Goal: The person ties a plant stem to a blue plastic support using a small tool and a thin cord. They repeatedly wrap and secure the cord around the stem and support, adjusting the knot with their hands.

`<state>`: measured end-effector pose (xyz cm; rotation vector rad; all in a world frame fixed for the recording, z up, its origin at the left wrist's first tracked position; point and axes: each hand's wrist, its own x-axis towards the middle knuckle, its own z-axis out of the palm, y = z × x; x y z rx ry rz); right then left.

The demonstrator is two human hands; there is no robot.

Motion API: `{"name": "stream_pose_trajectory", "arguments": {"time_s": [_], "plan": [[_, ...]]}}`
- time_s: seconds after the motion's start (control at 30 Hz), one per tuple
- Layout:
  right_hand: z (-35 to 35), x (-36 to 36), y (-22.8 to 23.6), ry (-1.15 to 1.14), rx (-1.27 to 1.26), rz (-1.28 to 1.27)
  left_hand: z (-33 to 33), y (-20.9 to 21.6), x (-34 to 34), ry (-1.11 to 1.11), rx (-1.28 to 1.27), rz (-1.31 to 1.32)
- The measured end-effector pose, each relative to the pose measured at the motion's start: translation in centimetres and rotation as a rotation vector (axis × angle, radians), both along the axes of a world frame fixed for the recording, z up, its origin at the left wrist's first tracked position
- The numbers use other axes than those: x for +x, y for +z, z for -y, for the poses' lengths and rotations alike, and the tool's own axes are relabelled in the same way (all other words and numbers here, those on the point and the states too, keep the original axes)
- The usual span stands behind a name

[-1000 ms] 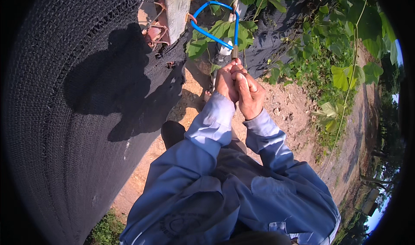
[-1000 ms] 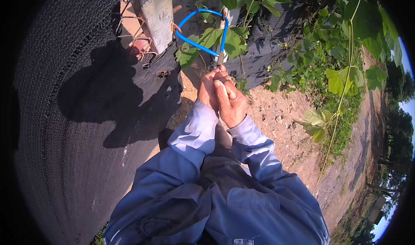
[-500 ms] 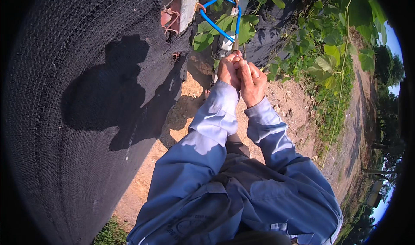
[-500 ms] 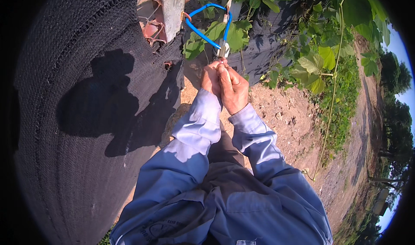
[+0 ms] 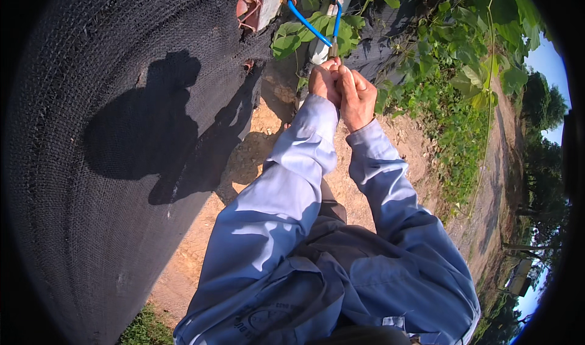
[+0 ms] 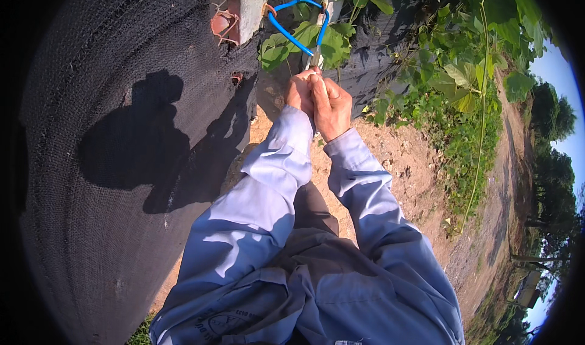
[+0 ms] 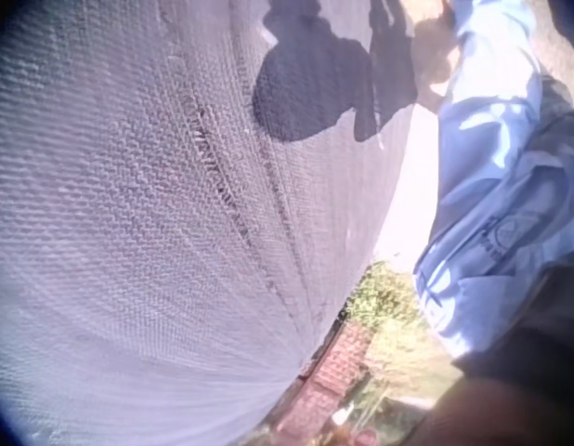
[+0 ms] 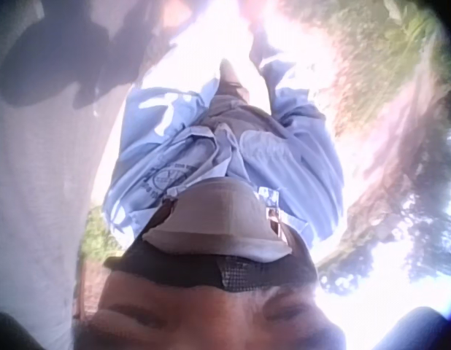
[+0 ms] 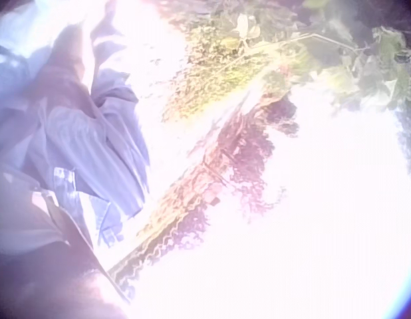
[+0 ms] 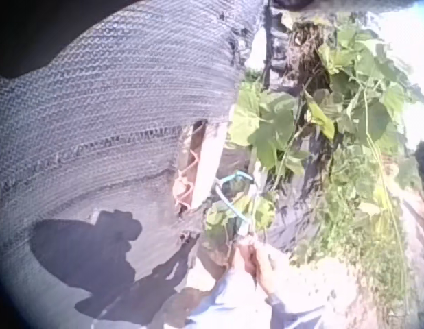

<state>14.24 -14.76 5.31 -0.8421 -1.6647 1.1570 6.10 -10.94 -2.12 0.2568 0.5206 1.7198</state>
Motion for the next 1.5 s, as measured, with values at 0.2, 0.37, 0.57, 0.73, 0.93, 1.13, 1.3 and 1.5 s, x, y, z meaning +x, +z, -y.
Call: {"name": "stream_pose_trajectory", "arguments": {"time_s": [0.2,0.37,0.57,0.73,0.93,1.13,1.3,1.5], "plan": [[0.1,0.4,-0.3,0.011,0.000,-0.042,0.6,1.9,0.5,-0.012,-0.120,0.160],[0.2,0.4,-0.4,-0.021,-0.024,-0.046,-0.1,1.4,0.3,-0.035,-0.126,0.217],[-0.2,0.6,-0.3,-0.020,0.006,-0.036,-0.9,-0.4,0.6,0.004,-0.003,-0.042],[0.5,-0.3,-0.3,-0.061,-0.023,-0.076,-1.8,-2.4,0.0,0.119,0.103,-0.127],[1.2,1.1,0.5,-0.014,-0.039,0.001,2.0,2.0,1.0,-0.021,-0.088,0.139],[0.3,2.8,-0.3,0.023,0.037,0.036,2.2,3.1,1.3,-0.127,-0.153,0.497],[-0.8,3.9,2.4,-0.009,-0.128,-0.077,3.7,5.9,-2.0,-0.092,-0.362,-0.602],[-4.0,5.9,2.3,0.118,-0.233,-0.424,-3.0,11.1,-9.0,0.125,0.529,-2.573]]}}
